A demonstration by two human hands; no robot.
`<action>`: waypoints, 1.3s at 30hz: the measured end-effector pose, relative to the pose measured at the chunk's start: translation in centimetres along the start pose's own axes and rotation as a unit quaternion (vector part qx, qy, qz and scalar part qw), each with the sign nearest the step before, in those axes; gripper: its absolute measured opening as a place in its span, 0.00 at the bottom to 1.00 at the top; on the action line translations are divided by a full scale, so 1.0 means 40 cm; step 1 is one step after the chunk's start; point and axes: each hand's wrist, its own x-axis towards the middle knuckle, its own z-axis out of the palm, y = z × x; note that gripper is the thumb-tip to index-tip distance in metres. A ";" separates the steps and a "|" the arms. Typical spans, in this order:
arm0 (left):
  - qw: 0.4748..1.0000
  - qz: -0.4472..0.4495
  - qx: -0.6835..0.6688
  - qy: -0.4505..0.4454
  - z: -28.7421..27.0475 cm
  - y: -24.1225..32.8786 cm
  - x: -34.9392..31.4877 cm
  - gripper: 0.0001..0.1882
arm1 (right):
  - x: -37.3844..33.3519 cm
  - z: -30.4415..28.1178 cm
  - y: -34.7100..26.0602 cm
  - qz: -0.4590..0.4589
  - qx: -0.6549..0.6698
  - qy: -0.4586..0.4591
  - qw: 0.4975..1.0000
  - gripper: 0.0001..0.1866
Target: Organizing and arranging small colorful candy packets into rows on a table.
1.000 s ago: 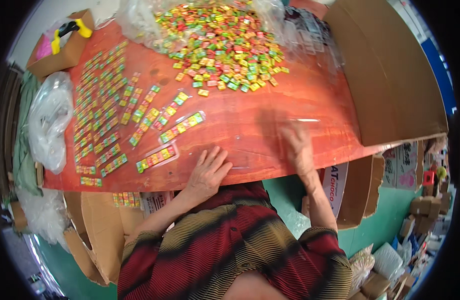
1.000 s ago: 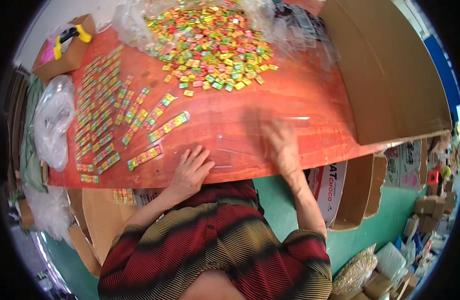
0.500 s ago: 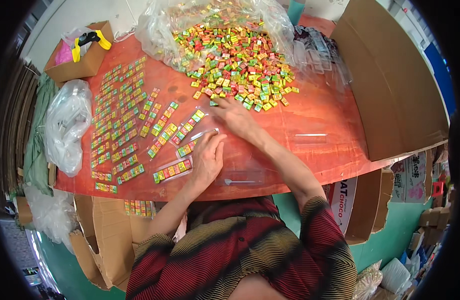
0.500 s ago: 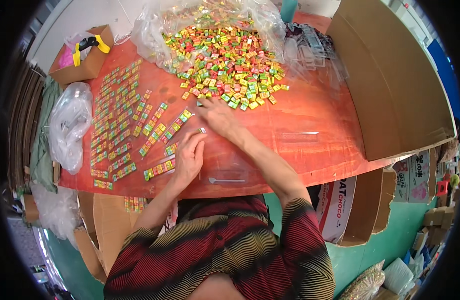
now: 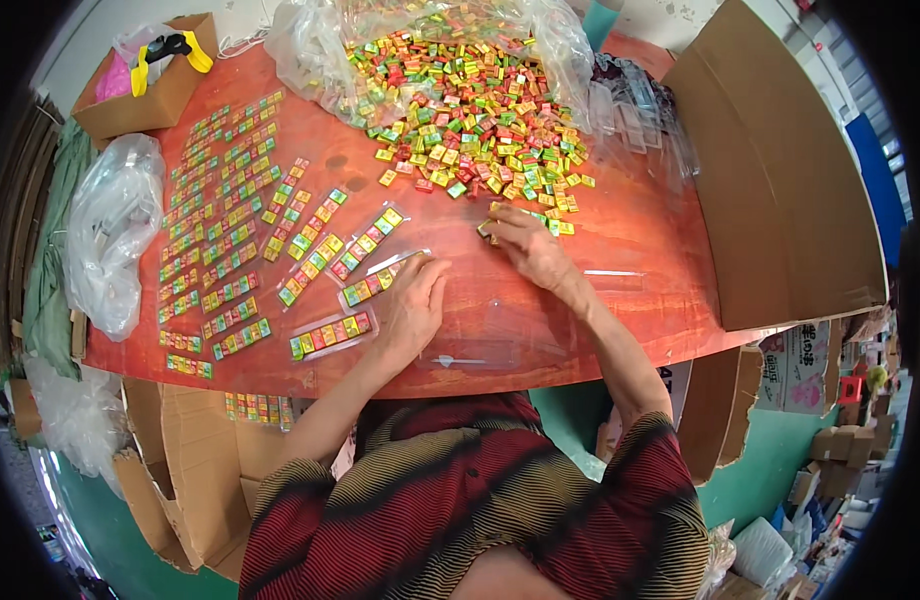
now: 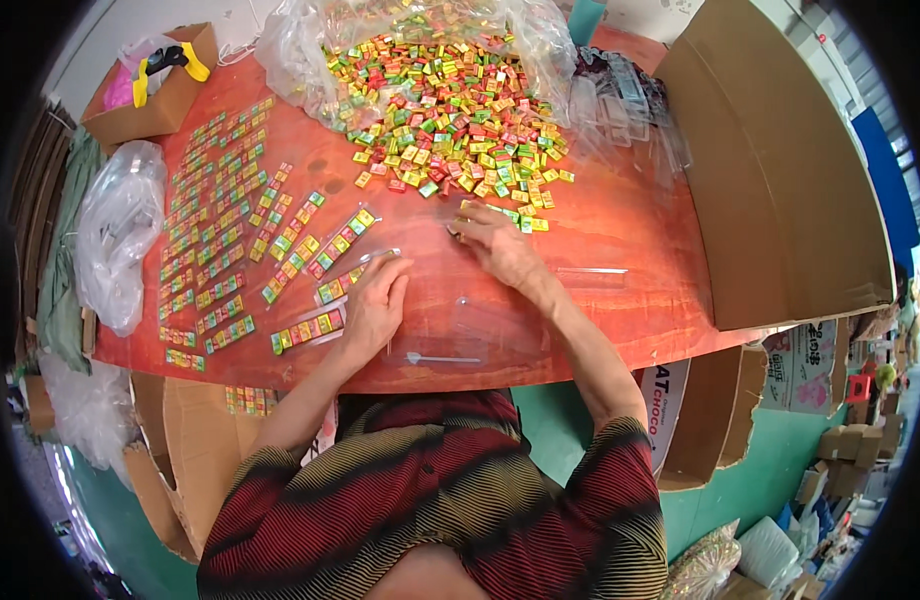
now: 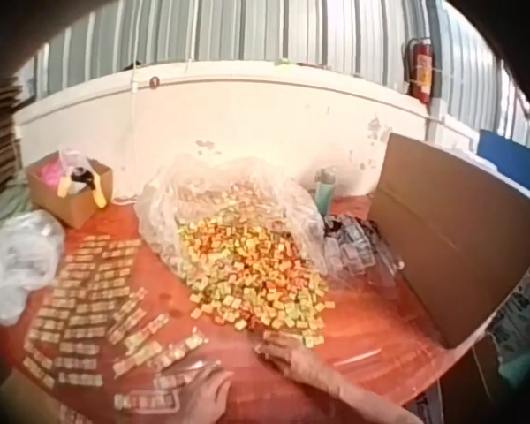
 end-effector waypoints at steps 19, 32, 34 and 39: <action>0.983 -0.030 0.143 -0.114 0.155 -0.016 0.088 0.13 | -0.022 -0.004 -0.004 0.108 -0.139 0.006 0.984 0.13; 0.974 -0.053 0.187 -0.113 0.133 0.025 0.092 0.14 | -0.018 0.024 -0.070 0.115 -0.080 0.004 0.990 0.06; 0.975 -0.050 0.188 -0.111 0.130 0.026 0.086 0.16 | -0.022 0.016 -0.055 0.088 -0.042 0.009 0.995 0.08; 0.980 -0.035 0.184 -0.065 0.134 0.029 0.079 0.18 | 0.090 -0.001 -0.039 0.136 -0.084 0.015 0.987 0.09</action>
